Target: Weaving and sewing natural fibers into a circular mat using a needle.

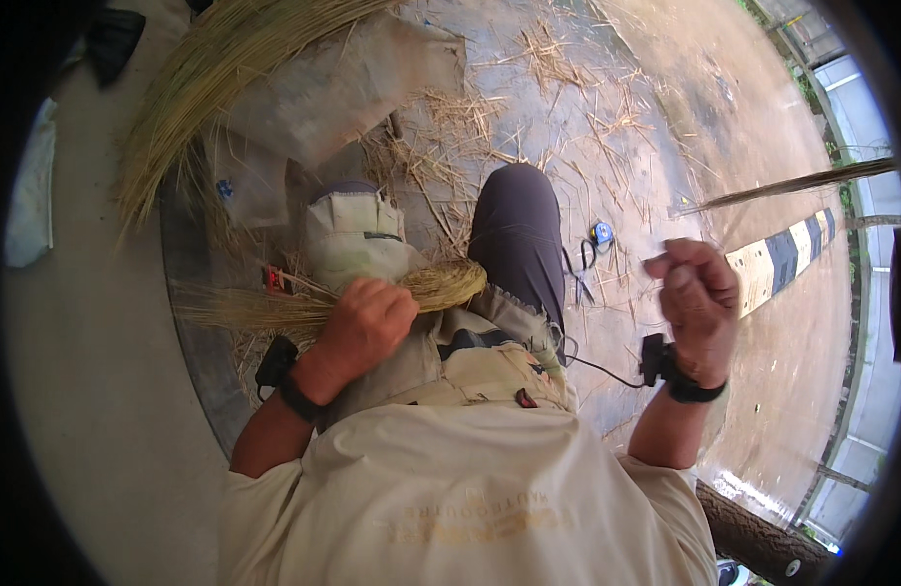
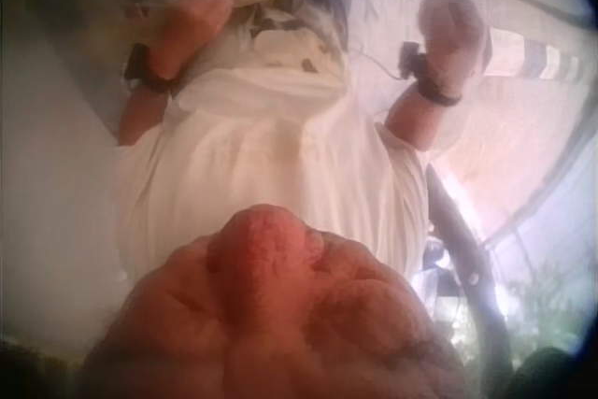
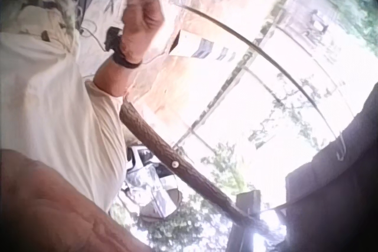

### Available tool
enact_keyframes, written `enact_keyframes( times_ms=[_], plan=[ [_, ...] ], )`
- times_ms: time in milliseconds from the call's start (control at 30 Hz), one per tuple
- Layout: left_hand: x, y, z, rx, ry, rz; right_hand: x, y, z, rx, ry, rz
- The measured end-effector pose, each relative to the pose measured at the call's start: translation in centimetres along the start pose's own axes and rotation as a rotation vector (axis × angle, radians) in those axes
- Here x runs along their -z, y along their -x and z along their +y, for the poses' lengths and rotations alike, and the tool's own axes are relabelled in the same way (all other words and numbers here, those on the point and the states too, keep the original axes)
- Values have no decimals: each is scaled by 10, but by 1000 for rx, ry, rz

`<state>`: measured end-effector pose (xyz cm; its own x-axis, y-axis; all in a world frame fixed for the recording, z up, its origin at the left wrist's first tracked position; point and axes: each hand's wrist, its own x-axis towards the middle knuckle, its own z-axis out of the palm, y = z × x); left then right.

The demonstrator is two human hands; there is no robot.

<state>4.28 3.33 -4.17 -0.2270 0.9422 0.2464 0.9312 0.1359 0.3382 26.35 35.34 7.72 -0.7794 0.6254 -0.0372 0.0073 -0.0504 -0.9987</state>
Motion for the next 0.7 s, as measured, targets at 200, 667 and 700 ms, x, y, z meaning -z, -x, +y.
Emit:
enact_keyframes(
  times_ms=[200,667,700],
  plan=[
    [5,0,14,145,134,-47,-32,9,40,-270,-210,-185],
    [-1,-59,10,363,246,-250,-6,-2,72,-303,-140,-58],
    [-5,-61,10,378,266,-245,-4,-3,73,-277,-150,-40]
  ],
)
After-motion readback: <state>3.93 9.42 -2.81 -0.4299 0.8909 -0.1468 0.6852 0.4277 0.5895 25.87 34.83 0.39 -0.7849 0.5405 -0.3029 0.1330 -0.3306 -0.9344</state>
